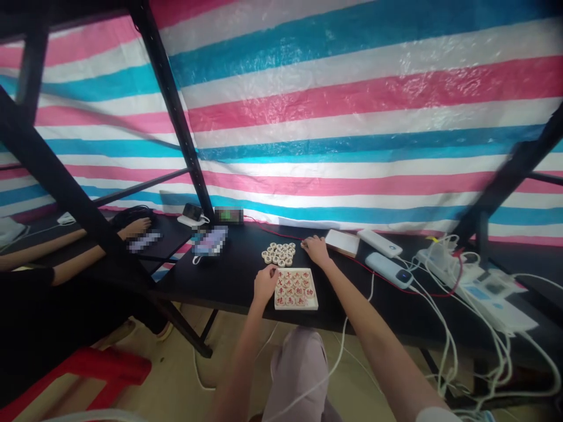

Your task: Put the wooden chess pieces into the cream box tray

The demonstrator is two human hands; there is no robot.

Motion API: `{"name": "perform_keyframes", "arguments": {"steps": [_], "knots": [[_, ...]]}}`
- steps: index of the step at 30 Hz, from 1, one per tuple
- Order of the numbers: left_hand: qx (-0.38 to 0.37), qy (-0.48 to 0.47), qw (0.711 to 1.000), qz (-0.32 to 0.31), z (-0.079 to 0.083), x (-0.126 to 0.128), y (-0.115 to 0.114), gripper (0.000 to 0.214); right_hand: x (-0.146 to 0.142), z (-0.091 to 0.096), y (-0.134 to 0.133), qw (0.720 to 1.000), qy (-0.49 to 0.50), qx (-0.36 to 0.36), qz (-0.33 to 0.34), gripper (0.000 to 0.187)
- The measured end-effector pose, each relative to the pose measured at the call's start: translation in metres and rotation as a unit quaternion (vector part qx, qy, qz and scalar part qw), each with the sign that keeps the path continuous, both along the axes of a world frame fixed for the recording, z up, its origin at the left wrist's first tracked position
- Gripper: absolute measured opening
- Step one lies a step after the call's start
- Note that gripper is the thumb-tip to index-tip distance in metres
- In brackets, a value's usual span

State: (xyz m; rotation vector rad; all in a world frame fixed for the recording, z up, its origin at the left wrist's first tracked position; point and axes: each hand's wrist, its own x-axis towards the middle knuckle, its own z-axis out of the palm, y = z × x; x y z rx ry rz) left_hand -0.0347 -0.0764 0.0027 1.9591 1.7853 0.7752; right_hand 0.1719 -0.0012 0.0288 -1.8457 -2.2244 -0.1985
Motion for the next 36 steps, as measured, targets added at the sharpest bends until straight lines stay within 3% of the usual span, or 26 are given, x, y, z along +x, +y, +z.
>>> {"name": "perform_keyframes", "arguments": {"steps": [5,9,12,16,36], "knots": [[-0.001,0.007,1.000,-0.002,0.000,0.000,0.001,0.022,0.022,-0.001,-0.032,0.996,0.081,0.026,0.000,0.024],[-0.011,-0.004,1.000,-0.005,-0.002,0.001,0.005,0.024,0.034,0.010,-0.081,0.984,0.159,0.007,0.074,0.031],[-0.023,-0.004,1.000,-0.004,-0.003,0.002,0.007,0.025,0.028,0.015,-0.123,0.976,0.155,-0.035,0.146,0.032],[-0.021,-0.008,1.000,-0.002,-0.002,0.002,0.006,0.025,0.017,0.013,-0.158,0.978,0.129,-0.042,0.157,0.026],[-0.014,-0.009,1.000,-0.002,-0.003,0.001,0.005,0.022,0.004,0.010,-0.174,0.985,0.030,0.031,0.166,0.030]]}}
